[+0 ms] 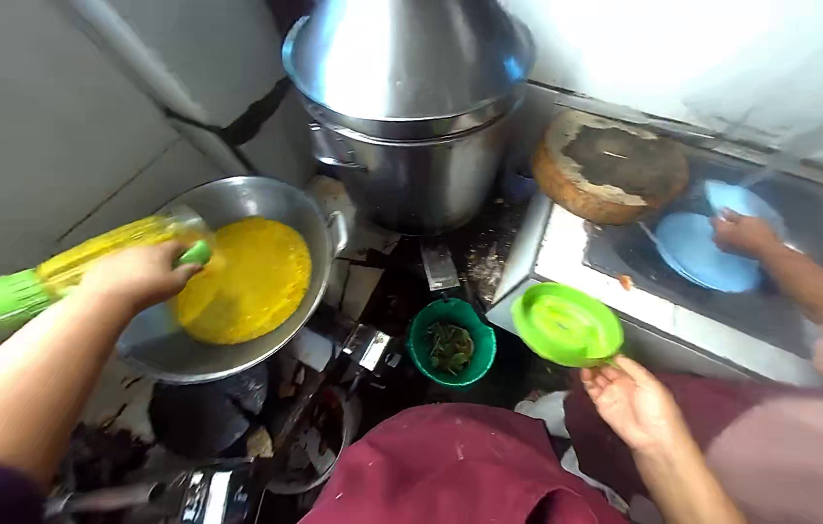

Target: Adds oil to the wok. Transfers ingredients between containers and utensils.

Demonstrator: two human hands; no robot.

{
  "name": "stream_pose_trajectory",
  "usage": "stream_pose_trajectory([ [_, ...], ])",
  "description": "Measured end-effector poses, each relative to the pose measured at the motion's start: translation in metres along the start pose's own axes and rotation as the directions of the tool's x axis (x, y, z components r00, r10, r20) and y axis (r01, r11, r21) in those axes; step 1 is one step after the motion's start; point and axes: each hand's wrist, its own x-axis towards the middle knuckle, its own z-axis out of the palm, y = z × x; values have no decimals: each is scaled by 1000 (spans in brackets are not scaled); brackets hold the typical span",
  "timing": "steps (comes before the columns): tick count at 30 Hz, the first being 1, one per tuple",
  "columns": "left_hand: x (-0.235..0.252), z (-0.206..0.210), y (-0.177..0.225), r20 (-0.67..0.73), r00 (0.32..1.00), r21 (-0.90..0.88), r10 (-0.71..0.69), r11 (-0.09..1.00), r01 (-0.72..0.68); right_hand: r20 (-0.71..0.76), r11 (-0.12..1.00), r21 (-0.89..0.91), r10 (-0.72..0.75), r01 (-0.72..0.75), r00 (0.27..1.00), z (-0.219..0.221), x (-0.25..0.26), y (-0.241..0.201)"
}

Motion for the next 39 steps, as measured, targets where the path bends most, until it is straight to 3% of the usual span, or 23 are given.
stream_pose_trajectory([
  [4,-9,-17,-12,-53,989,-359,-138,927,110,65,988,150,-36,26,997,12,29,-17],
  [7,-19,-20,-28,-98,948,-749,-302,650,129,-39,984,167,-56,62,998,30,54,-19],
  [9,-28,-21,-41,-95,927,-889,-364,450,86,-92,981,179,-60,76,994,40,61,-21],
  [12,-53,-25,-52,-15,877,-984,-481,164,73,-99,973,213,-64,84,993,45,61,-26],
  [14,-72,-27,-53,-10,845,-996,-534,-66,-54,-59,988,144,-54,62,997,41,55,-28],
  [16,-89,-27,-54,-39,829,-939,-559,-262,-221,-6,1000,-18,-10,10,1000,30,53,-29],
  [19,-119,-26,-56,-27,786,-832,-617,-422,-359,90,951,-308,48,-18,995,13,61,-26],
  [26,-206,-10,-51,-104,679,-717,-726,-418,-557,99,918,-388,-52,86,994,-5,60,12],
  [29,-248,0,-52,-96,646,-642,-757,-449,-621,178,875,-483,145,-42,973,-7,64,52],
  [33,-308,13,-49,-13,575,-572,-818,-465,-676,231,781,-608,346,-143,909,23,56,105],
  [36,-357,23,-47,10,473,-517,-881,-410,-752,373,671,-741,380,25,847,53,43,126],
  [39,-413,46,-53,-5,389,-498,-921,-335,-800,578,412,-808,420,420,700,76,34,133],
])
